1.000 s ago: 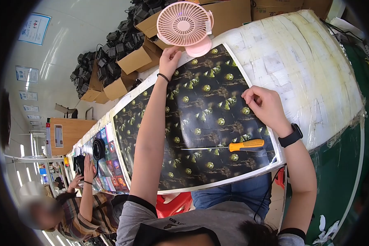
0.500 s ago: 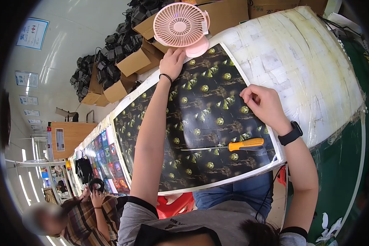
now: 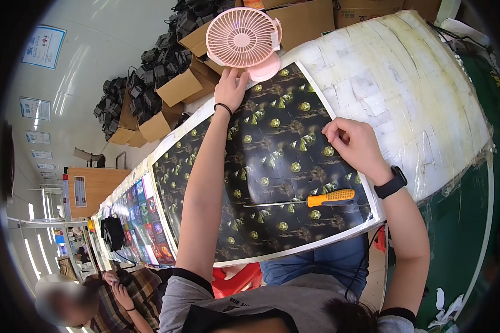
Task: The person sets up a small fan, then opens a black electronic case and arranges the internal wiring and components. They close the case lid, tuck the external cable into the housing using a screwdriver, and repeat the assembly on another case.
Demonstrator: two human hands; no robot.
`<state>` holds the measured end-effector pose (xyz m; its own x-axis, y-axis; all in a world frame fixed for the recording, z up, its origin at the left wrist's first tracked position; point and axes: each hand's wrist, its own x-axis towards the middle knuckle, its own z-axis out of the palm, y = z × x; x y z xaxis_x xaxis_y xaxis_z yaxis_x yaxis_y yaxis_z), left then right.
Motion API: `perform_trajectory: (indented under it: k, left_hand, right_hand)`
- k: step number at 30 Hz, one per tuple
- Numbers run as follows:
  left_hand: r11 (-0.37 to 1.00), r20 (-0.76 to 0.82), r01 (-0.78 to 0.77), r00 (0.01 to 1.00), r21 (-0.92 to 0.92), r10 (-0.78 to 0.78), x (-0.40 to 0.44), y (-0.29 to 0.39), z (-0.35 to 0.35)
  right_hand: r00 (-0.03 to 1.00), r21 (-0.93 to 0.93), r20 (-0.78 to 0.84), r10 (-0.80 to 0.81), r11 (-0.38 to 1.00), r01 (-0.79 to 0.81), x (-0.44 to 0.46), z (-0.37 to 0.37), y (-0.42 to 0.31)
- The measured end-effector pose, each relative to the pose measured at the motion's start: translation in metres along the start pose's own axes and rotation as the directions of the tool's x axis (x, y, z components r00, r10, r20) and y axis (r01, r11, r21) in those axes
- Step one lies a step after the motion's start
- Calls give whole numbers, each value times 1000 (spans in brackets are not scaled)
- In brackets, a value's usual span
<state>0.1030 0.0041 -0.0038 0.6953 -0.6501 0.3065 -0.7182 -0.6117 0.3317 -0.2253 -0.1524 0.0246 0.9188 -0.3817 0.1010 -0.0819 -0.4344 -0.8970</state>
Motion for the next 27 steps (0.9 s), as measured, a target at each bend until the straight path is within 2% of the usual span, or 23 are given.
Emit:
perform_trajectory:
  k: [4,7,10,13,14,17,20,27]
  left_hand:
    - [989,-76,54,995,-135,-65,-2,-1,0]
    - [993,-117,63,990,-104,-75,-1,-3,-1]
    - [942,-365,51,914,-331,-178,-4,2,-1]
    - [970,-476,35,867,-240,-149,-10,14,-13]
    - [995,-493,27,867,-91,-69,-11,13,-14]
    - [991,-468,-35,879,129,92,-13,16,-13]
    - [974,-418,-17,901,227,113,-12,17,-9]
    - [961,-386,-20,914,275,130,-11,16,-5]
  right_hand:
    - [1000,-1,-2,8,1000,-8,0,0,-2]
    - [999,8,-29,-23,1000,23,0,2,1]
    - [998,7,-41,-38,999,38,0,3,2]
    - [998,3,-47,-46,999,46,1,3,2]
    - [997,3,-51,-50,999,50,0,3,2]
    - [998,0,-42,-48,999,48,0,2,1]
    - [998,5,-44,-42,999,42,1,3,2]
    - [997,14,-51,-61,998,62,1,4,4]
